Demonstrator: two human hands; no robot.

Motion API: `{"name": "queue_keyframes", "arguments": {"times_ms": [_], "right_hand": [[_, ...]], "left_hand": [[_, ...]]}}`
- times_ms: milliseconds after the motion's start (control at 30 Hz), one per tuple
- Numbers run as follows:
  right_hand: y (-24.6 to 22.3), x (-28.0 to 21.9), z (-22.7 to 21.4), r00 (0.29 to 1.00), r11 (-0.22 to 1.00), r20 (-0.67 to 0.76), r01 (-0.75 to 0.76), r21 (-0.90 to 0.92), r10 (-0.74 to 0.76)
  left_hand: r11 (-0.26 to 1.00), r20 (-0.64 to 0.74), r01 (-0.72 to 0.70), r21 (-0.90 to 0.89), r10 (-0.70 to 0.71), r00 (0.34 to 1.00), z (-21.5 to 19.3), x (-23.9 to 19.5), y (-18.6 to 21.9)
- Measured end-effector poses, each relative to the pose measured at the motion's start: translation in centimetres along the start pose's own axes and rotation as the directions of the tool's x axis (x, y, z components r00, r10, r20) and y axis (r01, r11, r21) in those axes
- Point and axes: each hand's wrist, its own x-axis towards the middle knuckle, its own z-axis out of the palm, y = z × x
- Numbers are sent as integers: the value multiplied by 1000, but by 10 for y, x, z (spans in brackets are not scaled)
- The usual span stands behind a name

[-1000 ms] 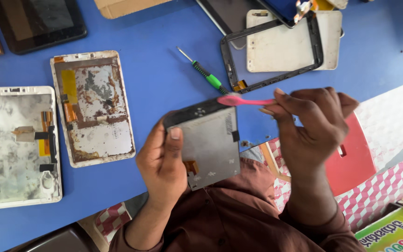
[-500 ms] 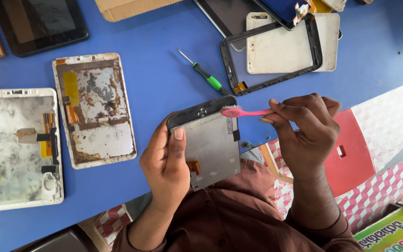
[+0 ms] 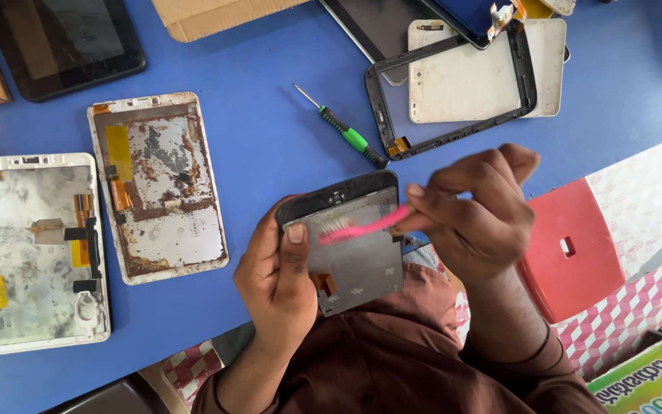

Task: The person uses a pink toothbrush to scrub the back of a disassembled smartphone chassis, then moves to another chassis and continues scrubbing the back surface and edges. The person handles multiple phone chassis and a screwdriver is visible on the table.

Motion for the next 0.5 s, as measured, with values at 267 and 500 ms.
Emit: {"name": "queue_keyframes", "arguments": {"times_ms": [267,500], "right_hand": [[14,-30,-18,980,974,-103,-185,-127,173],[-2,-17,-9,979,969,-56,-204,-138,198]], "left_hand": [[995,-35,52,89,-49,998,-2,-1,-3],[997,34,-49,67,46,998,-3,-1,4]]}}
